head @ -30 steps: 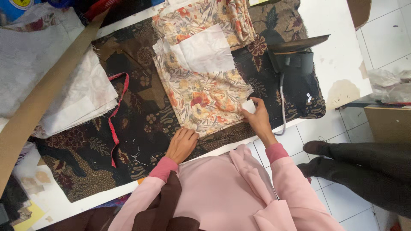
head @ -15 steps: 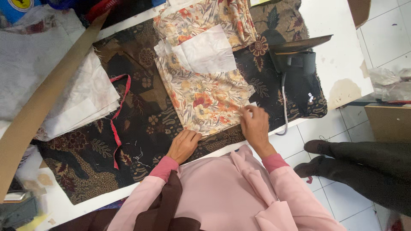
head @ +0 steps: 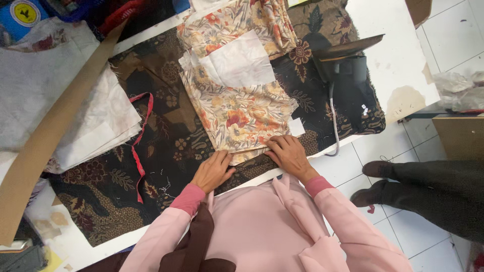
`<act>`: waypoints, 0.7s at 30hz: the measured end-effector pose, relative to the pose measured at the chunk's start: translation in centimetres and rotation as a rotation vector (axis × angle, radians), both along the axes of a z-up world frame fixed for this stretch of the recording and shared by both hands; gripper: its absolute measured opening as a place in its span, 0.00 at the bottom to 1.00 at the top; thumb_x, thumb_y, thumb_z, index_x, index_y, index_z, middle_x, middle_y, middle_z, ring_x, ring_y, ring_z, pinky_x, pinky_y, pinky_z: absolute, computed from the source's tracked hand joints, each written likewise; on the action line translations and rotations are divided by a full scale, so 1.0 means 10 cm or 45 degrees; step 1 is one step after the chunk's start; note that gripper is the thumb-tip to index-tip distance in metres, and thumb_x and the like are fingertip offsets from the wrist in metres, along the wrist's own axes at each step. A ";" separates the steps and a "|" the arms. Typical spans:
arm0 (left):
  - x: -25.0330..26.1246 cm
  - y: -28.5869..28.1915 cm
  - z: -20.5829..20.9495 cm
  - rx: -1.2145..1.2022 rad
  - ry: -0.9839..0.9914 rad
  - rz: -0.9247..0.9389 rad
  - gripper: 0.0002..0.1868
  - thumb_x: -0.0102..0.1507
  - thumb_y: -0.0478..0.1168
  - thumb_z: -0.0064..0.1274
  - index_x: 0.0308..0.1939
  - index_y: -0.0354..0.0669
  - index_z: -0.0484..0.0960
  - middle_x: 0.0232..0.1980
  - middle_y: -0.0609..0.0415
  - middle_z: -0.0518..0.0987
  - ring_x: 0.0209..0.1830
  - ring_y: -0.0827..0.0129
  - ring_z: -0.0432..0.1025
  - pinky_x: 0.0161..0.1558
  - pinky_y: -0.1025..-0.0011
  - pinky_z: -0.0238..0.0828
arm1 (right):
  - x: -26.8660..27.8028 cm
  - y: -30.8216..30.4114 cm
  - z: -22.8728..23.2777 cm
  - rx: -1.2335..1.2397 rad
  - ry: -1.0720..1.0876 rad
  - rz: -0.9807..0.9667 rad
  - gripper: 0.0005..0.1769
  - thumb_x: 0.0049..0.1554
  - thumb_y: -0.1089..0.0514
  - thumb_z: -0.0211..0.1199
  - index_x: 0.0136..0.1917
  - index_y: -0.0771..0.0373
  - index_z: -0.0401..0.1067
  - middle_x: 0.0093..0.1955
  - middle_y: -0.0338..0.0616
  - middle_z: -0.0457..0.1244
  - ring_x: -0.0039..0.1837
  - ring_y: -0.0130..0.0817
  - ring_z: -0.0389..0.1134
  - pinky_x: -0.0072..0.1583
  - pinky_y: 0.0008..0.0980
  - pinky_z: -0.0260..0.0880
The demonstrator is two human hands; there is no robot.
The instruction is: The person irons a piece of floral-patterned fabric using a cardboard template and a steam iron. The person folds the fabric, places it on the table, and repeats the ironing process on multiple pieces.
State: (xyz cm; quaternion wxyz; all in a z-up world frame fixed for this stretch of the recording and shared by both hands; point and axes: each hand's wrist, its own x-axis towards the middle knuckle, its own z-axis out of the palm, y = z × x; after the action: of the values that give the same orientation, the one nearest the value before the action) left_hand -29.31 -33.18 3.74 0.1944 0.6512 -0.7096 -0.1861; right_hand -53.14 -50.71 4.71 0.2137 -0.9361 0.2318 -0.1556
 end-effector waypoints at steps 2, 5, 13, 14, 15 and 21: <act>0.05 -0.02 -0.03 0.040 -0.016 -0.025 0.17 0.56 0.39 0.54 0.47 0.34 0.77 0.53 0.43 0.75 0.49 0.51 0.75 0.48 0.60 0.74 | -0.01 -0.02 -0.04 -0.031 -0.008 -0.028 0.16 0.55 0.55 0.68 0.55 0.59 0.73 0.54 0.42 0.66 0.53 0.43 0.67 0.56 0.40 0.66; 0.09 -0.02 -0.07 0.118 -0.114 -0.058 0.09 0.60 0.34 0.52 0.44 0.41 0.77 0.55 0.46 0.76 0.50 0.54 0.77 0.50 0.60 0.75 | -0.06 -0.08 -0.14 -0.096 -0.023 -0.038 0.13 0.56 0.60 0.66 0.55 0.58 0.73 0.54 0.41 0.66 0.55 0.41 0.68 0.60 0.40 0.68; 0.22 -0.06 0.07 0.108 -0.001 0.026 0.07 0.63 0.37 0.55 0.42 0.39 0.77 0.49 0.50 0.79 0.42 0.55 0.78 0.43 0.60 0.76 | -0.27 -0.24 -0.26 -0.070 0.118 0.150 0.11 0.55 0.63 0.61 0.52 0.57 0.72 0.53 0.39 0.66 0.58 0.37 0.70 0.72 0.45 0.65; 0.24 -0.07 0.10 0.051 0.013 0.043 0.07 0.63 0.37 0.56 0.43 0.39 0.77 0.49 0.50 0.79 0.43 0.55 0.78 0.43 0.61 0.76 | -0.28 -0.25 -0.25 -0.081 0.095 0.158 0.12 0.54 0.63 0.62 0.53 0.56 0.73 0.54 0.39 0.67 0.59 0.38 0.69 0.72 0.46 0.65; 0.25 -0.09 0.14 -0.006 0.028 0.061 0.07 0.63 0.37 0.56 0.43 0.39 0.78 0.48 0.50 0.79 0.44 0.55 0.78 0.44 0.61 0.76 | -0.29 -0.25 -0.24 -0.092 0.071 0.167 0.13 0.53 0.63 0.62 0.53 0.56 0.73 0.55 0.40 0.67 0.59 0.39 0.69 0.71 0.46 0.64; 0.30 -0.24 0.35 -0.144 0.035 0.072 0.09 0.62 0.38 0.59 0.42 0.38 0.80 0.46 0.49 0.80 0.44 0.55 0.78 0.45 0.62 0.77 | -0.23 -0.30 -0.15 -0.023 0.013 0.104 0.13 0.55 0.56 0.68 0.52 0.58 0.73 0.54 0.41 0.66 0.59 0.40 0.69 0.70 0.51 0.62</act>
State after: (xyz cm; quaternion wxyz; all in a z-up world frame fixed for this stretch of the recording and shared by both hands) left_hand -26.35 -35.63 7.22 0.2459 0.6563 -0.6976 -0.1490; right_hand -55.49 -53.72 3.23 0.2103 -0.9475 0.1933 -0.1439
